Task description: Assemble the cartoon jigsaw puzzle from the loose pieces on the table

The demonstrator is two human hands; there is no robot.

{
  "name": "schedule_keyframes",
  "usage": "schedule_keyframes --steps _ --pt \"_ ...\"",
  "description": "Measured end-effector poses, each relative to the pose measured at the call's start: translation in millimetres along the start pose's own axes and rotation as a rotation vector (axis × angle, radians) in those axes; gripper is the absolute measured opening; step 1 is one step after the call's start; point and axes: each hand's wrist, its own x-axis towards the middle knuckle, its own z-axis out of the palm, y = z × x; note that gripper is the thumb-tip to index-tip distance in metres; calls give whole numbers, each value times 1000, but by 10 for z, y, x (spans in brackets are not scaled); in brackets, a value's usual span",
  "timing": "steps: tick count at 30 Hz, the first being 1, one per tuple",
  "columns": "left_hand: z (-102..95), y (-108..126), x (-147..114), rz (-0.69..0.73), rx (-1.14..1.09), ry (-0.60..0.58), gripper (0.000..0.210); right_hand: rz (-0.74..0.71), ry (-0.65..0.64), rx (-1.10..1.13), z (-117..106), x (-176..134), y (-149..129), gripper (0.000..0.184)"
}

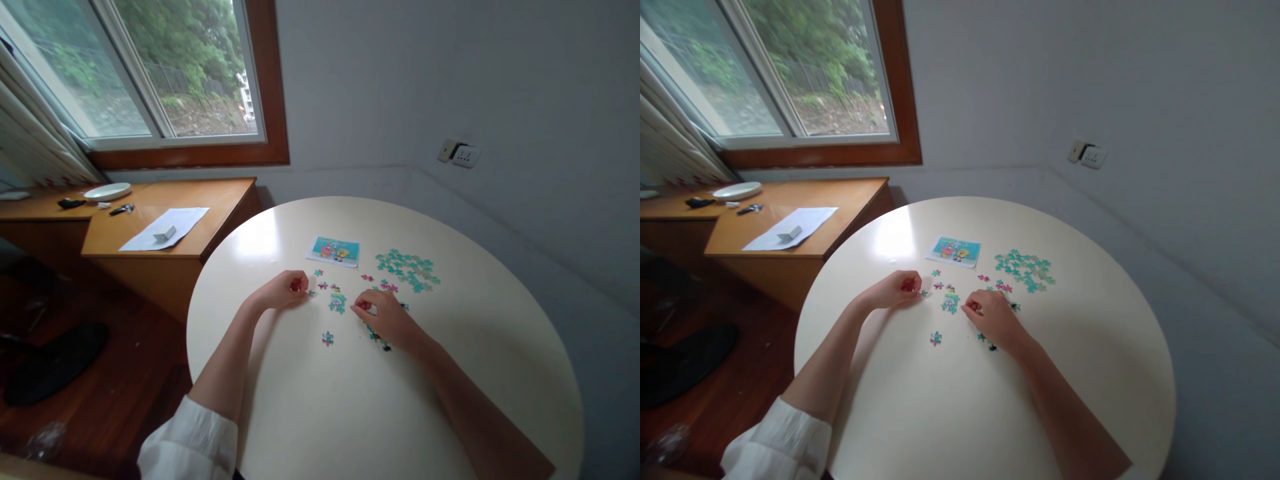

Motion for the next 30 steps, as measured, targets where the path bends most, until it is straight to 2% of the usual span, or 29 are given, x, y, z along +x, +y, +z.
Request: schedule_keyframes --steps 6,16,23,30 --pt "132 89 31 52 -65 -44 23 -39 4 -7 33 -6 -55 13" --pt "239 258 17 93 -171 -54 17 -29 5 3 6 -9 -156 11" --pt "313 276 35 28 -280 -49 18 -49 51 15 29 -13 -176 10" --pt "346 295 47 -64 -353 -23 19 -70 152 73 67 -15 -192 4"
